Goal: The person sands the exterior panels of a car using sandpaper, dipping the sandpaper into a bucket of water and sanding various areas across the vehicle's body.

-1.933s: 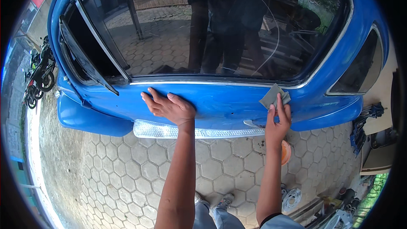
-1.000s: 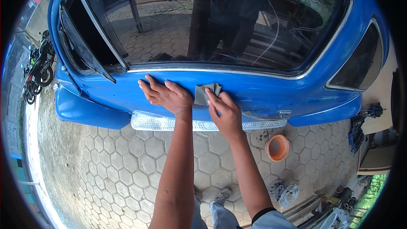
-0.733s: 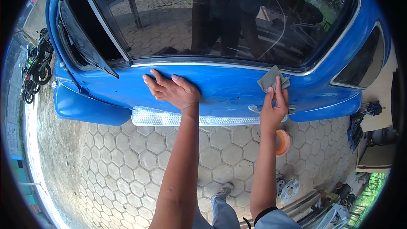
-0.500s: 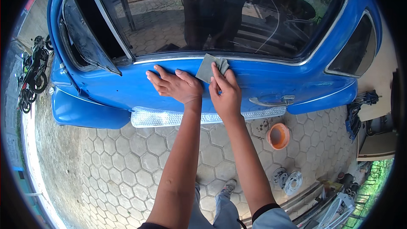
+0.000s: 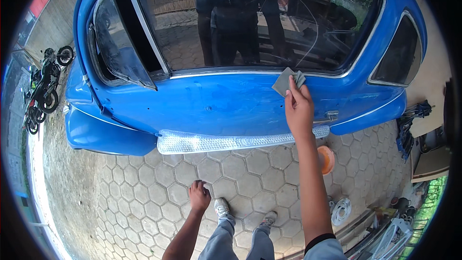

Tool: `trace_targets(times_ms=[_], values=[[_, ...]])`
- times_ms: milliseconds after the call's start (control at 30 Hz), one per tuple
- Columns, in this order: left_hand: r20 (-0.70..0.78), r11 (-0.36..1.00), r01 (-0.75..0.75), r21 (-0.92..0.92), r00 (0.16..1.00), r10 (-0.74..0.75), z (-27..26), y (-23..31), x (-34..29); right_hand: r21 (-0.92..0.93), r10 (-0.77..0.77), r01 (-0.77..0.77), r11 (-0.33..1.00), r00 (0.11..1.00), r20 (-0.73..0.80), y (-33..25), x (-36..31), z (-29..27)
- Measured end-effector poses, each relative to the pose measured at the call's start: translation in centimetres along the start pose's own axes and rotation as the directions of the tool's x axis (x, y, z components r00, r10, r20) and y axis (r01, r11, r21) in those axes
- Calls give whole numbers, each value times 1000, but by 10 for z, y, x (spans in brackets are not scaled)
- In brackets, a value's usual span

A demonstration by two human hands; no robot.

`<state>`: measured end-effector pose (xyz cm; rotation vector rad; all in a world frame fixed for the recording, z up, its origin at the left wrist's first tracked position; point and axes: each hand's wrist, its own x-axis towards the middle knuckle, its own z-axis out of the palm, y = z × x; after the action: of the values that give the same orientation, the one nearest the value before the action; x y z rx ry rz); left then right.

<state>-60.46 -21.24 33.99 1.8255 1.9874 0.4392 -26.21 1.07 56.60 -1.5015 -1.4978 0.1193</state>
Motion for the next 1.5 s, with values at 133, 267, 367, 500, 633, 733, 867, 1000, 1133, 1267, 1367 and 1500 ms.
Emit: trace_targets(times_ms=[133, 267, 367, 500, 633, 733, 867, 1000, 1133, 1267, 1367, 1500], values=[[398, 943, 333, -18, 867, -299, 45, -51, -92, 41, -142, 137, 990, 973, 180, -17, -2, 18], [532, 881, 474, 9, 743, -406, 56, -83, -131, 45, -175, 171, 984, 907, 383, -6, 6, -13], [549, 845, 528, -86, 733, -402, 59, -58, -139, -20, -131, 139, 990, 967, 218, 30, 6, -50], [585, 837, 526, -152, 730, -353, 46, -52, -139, -103, 53, -51, 993, 999, 13, 31, -6, -48], [588, 846, 531, -49, 700, -405, 41, -76, -148, -9, -58, 58, 998, 998, 31, 4, -24, 7], [572, 850, 527, -12, 701, -426, 36, -94, -160, 33, -165, 163, 986, 983, 86, -2, -24, 14], [574, 866, 499, -25, 716, -396, 29, -97, -159, -73, -170, 179, 981, 979, 115, 34, -13, -17], [535, 820, 557, -130, 736, -416, 39, -129, -145, -86, -33, 18, 996, 984, -175, 76, -5, -46], [132, 924, 173, -341, 982, -135, -4, -25, -1, -33, 52, -67, 997, 937, -346, 62, -3, -26], [-358, 906, -245, -344, 927, 115, -89, 125, 144, -11, -157, 157, 988, 982, -104, 15, -8, 22], [-548, 903, -397, -165, 798, 250, -119, 216, 195, -136, -302, 297, 945, 953, -20, -5, -5, 35], [-684, 839, -543, -24, 621, 383, -128, 285, 215, -96, -338, 341, 935, 940, 46, 23, -1, 7]])
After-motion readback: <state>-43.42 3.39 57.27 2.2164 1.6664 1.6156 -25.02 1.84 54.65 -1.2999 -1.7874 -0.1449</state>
